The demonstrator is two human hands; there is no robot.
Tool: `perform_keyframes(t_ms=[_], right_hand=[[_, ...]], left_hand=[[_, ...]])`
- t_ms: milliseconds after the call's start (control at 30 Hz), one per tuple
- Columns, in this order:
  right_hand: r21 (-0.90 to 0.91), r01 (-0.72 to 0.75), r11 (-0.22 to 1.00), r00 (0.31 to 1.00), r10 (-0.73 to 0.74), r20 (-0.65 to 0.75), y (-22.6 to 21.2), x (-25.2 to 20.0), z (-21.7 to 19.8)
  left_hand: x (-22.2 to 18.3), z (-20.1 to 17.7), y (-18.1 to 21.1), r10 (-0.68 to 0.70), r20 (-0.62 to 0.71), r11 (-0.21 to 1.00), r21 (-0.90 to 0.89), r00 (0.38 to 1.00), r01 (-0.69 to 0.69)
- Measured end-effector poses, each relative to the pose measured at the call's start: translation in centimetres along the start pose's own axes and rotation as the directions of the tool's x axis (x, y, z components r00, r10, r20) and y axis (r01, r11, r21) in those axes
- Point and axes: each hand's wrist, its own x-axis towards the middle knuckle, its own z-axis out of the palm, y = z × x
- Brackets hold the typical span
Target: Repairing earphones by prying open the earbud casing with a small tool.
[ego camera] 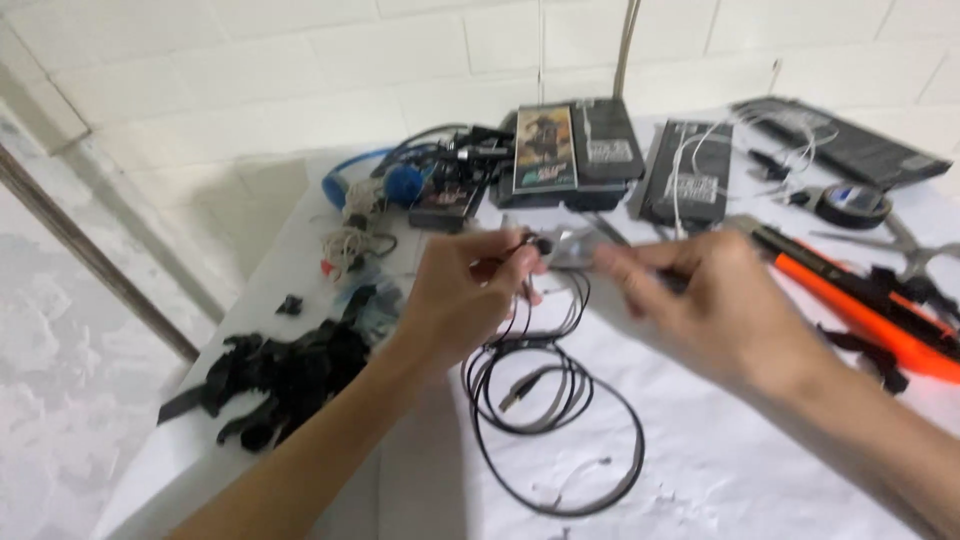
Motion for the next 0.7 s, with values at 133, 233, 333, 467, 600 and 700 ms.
perform_keyframes(t_ms=[133, 233, 333, 467, 600, 700], right_hand=[[-0.065, 0.058, 0.996, 0.993, -0.064, -0.096, 1.7, 0.8, -0.1], [-0.001, 0.200, 0.980, 0.978, -0.200, -0.052, 1.9, 0.5, 0.5], [-0.088, 0.133, 0.987, 0.990, -0.137, -0.034, 2.1, 0.8, 0.3], [-0.100, 0.005, 0.995, 0.999, -0.001, 0.039, 1.3, 0.4, 0.3], [0.032, 0.089, 0.996, 0.996, -0.089, 0.013, 1.4, 0.3, 0.3], [0.049, 0.174, 0.984, 0.985, -0.173, -0.024, 1.5, 0.2, 0.3]], left_hand=[[-0.6, 0.3, 0.4, 0.105, 0.019, 0.994, -0.007, 0.994, -0.105], [-0.8, 0.1, -0.1, 0.161, 0.001, 0.986, 0.036, 0.987, -0.161], [0.3, -0.2, -1.7, 0.253, 0.050, 0.967, -0.058, 0.966, -0.250], [0.0, 0.0, -1.1, 0.205, -0.027, 0.978, 0.034, 0.978, -0.204], [-0.1, 0.0, -1.1, 0.281, 0.002, 0.960, 0.007, 0.960, -0.281], [0.1, 0.0, -1.5, 0.250, -0.005, 0.967, 0.053, 0.968, -0.249]])
